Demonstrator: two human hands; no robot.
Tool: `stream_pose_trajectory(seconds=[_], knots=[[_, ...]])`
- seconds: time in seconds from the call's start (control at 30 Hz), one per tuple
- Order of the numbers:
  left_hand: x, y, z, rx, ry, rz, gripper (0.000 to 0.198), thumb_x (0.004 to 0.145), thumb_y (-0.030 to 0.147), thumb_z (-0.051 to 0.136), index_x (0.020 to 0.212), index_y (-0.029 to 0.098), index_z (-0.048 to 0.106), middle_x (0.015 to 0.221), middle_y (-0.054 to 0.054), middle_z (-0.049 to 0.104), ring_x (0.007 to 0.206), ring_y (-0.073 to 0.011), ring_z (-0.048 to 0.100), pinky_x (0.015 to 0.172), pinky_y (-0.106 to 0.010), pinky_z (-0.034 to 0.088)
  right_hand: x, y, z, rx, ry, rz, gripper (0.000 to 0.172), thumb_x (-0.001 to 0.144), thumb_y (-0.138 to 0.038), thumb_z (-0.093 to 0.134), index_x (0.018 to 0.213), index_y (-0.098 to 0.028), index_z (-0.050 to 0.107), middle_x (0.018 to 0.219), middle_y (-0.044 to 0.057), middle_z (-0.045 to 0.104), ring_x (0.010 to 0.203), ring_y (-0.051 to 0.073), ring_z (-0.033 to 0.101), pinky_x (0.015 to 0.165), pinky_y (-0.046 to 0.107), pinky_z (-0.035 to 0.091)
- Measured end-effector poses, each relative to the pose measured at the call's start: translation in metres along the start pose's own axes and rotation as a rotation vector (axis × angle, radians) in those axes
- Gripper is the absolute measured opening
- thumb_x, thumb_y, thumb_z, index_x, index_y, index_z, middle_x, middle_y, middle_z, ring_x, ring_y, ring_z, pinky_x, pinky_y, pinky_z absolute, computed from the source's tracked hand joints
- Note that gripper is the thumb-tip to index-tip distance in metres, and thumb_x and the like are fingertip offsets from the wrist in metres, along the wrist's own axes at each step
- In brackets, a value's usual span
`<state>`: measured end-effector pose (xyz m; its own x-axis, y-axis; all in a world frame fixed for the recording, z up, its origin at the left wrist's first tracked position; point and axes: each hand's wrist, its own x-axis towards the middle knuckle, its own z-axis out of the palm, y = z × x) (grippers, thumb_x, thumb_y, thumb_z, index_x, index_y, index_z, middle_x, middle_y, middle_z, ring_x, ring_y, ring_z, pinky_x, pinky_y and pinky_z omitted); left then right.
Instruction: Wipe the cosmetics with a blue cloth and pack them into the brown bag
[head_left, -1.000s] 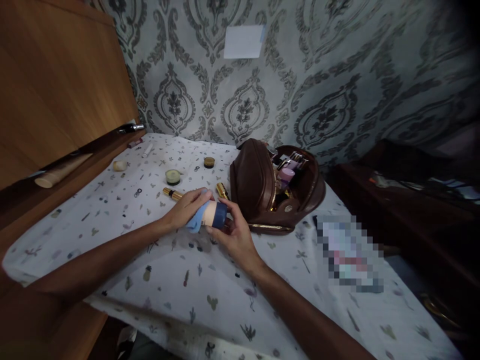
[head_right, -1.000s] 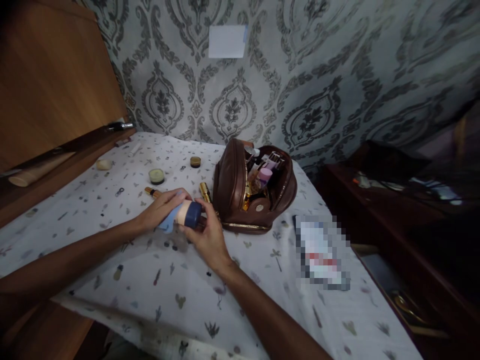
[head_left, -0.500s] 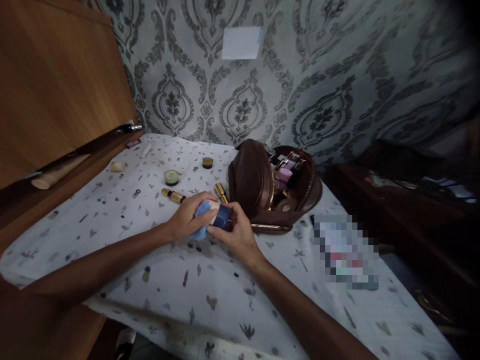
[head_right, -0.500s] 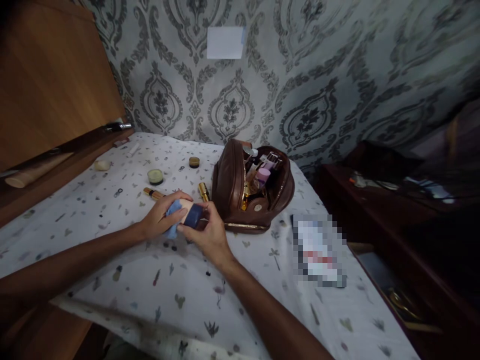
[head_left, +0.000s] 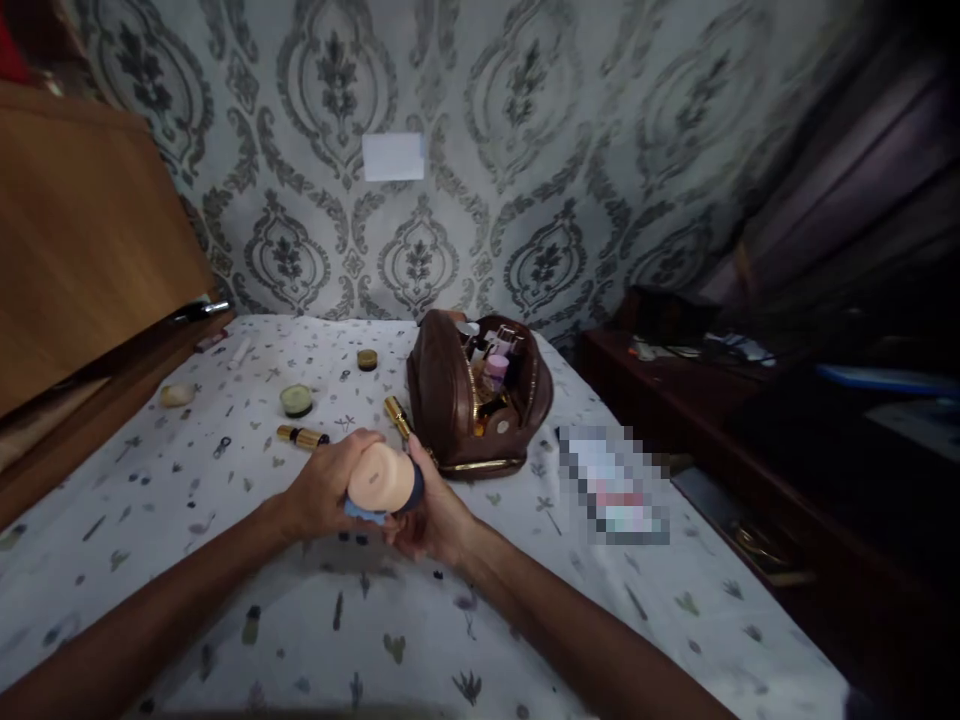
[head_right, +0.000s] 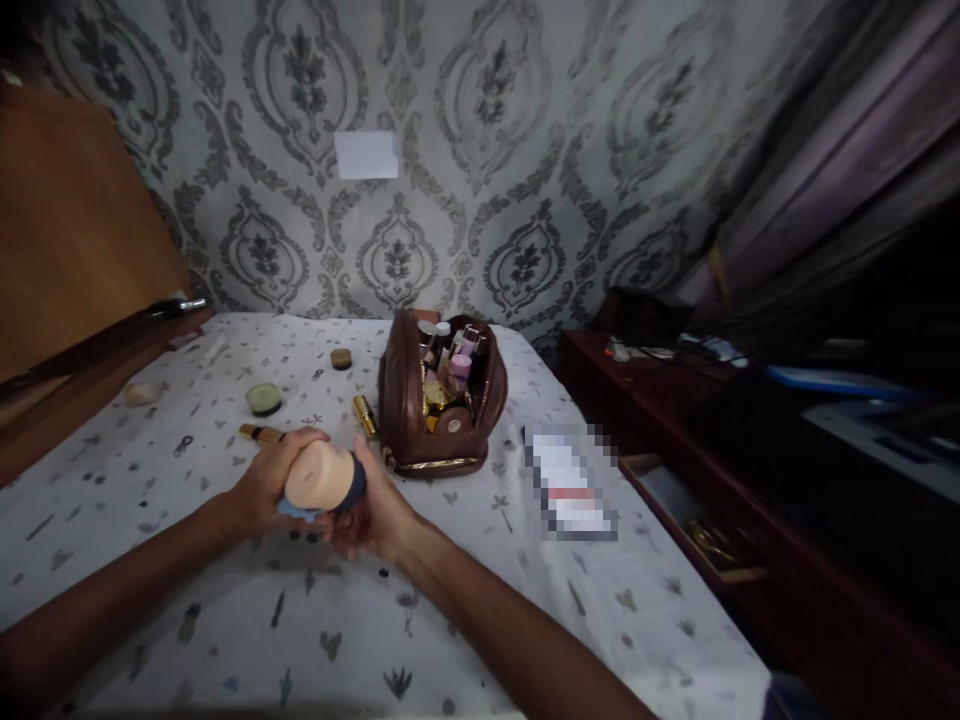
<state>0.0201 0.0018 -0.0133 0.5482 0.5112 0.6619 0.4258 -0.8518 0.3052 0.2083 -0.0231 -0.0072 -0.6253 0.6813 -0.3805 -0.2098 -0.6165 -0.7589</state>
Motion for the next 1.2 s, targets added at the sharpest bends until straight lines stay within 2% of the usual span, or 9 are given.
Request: stream_pose_trajectory(seconds=[0.1, 0.3, 0.5, 0.57, 0.67, 0.77, 0.93, 1.07, 1.2], knots=[[0.002, -0.003, -0.003, 0.003, 0.012, 0.047, 0.081, 0.082, 0.073, 0.060, 0.145, 0.026, 0.041, 0.114, -0.009, 0.069, 0.087, -0.0271, 0.070, 0.074, -0.035, 0.057, -0.004, -0.006, 0.002, 0.112, -0.031, 0.096, 0.090, 0.085, -0.088, 0.005, 0.069, -0.017, 0.058, 0.046, 0.002, 0.056, 0.034, 0.011, 0.050, 0.027, 0.017, 0.033], [0.030, 0.004, -0.014, -0.179, 0.067, 0.035, 0.069, 0.087, 0.078, 0.046, 0.139, 0.034, 0.051, 0.101, -0.004, 0.071, 0.071, -0.0230, 0.067, 0.061, -0.033, 0.054, -0.023, -0.021, 0.009, 0.125, -0.123, 0.029, 0.099, 0.087, -0.083, -0.006, 0.073, -0.014, 0.063, 0.043, 0.003, 0.056, 0.026, 0.010, 0.043, 0.026, 0.019, 0.030], [0.072, 0.037, -0.013, -0.453, 0.123, -0.087, 0.073, 0.092, 0.074, 0.038, 0.135, 0.020, 0.061, 0.109, -0.012, 0.072, 0.085, -0.0269, 0.069, 0.070, -0.035, 0.056, -0.052, -0.044, 0.010, 0.163, -0.242, -0.109, 0.106, 0.086, -0.085, -0.001, 0.079, -0.005, 0.069, 0.058, 0.010, 0.066, 0.044, 0.015, 0.065, 0.037, 0.020, 0.044], [0.089, 0.048, -0.011, -0.465, 0.167, -0.118, 0.072, 0.094, 0.073, 0.035, 0.133, 0.019, 0.063, 0.114, -0.013, 0.072, 0.092, -0.0278, 0.069, 0.075, -0.036, 0.056, -0.066, -0.055, 0.008, 0.178, -0.221, -0.217, 0.100, 0.092, -0.081, 0.006, 0.082, -0.004, 0.069, 0.064, 0.012, 0.069, 0.051, 0.015, 0.068, 0.041, 0.018, 0.046], [0.126, 0.053, -0.009, -0.307, 0.201, -0.131, 0.058, 0.100, 0.061, 0.033, 0.127, 0.019, 0.064, 0.113, -0.011, 0.072, 0.098, -0.0249, 0.067, 0.084, -0.035, 0.054, -0.089, -0.072, 0.000, 0.219, -0.076, -0.418, 0.075, 0.099, -0.069, 0.029, 0.090, -0.007, 0.069, 0.071, 0.010, 0.073, 0.056, 0.012, 0.069, 0.046, 0.016, 0.049], [0.171, 0.043, -0.005, -0.043, -0.016, -0.075, 0.043, 0.102, 0.045, 0.038, 0.115, 0.017, 0.067, 0.113, -0.010, 0.070, 0.106, -0.0252, 0.065, 0.095, -0.037, 0.052, -0.107, -0.090, -0.015, 0.219, 0.100, -0.612, 0.050, 0.096, -0.059, 0.053, 0.100, -0.012, 0.068, 0.077, 0.006, 0.074, 0.057, 0.010, 0.067, 0.050, 0.016, 0.052], [0.225, 0.010, 0.009, 0.372, -0.385, 0.069, 0.045, 0.101, 0.033, 0.031, 0.136, 0.020, 0.057, 0.143, -0.010, 0.058, 0.129, -0.0271, 0.056, 0.106, -0.042, 0.047, -0.120, -0.109, -0.042, 0.155, 0.349, -0.820, 0.037, 0.084, -0.048, 0.074, 0.101, -0.016, 0.065, 0.078, 0.002, 0.071, 0.058, 0.009, 0.065, 0.053, 0.015, 0.054], [0.236, -0.004, 0.011, 0.529, -0.570, 0.040, 0.048, 0.100, 0.033, 0.031, 0.136, 0.019, 0.059, 0.143, -0.011, 0.060, 0.125, -0.0305, 0.060, 0.099, -0.041, 0.052, -0.122, -0.119, -0.060, 0.083, 0.477, -0.905, 0.044, 0.074, -0.045, 0.083, 0.100, -0.017, 0.061, 0.084, 0.003, 0.071, 0.062, 0.010, 0.066, 0.051, 0.016, 0.051], [0.234, -0.010, 0.004, 0.554, -0.583, 0.029, 0.051, 0.100, 0.037, 0.029, 0.135, 0.020, 0.061, 0.143, -0.009, 0.061, 0.122, -0.0293, 0.063, 0.097, -0.039, 0.054, -0.113, -0.136, -0.081, -0.187, 0.637, -1.025, 0.048, 0.076, -0.050, 0.078, 0.106, -0.018, 0.058, 0.094, 0.003, 0.068, 0.068, 0.012, 0.065, 0.057, 0.022, 0.052]])
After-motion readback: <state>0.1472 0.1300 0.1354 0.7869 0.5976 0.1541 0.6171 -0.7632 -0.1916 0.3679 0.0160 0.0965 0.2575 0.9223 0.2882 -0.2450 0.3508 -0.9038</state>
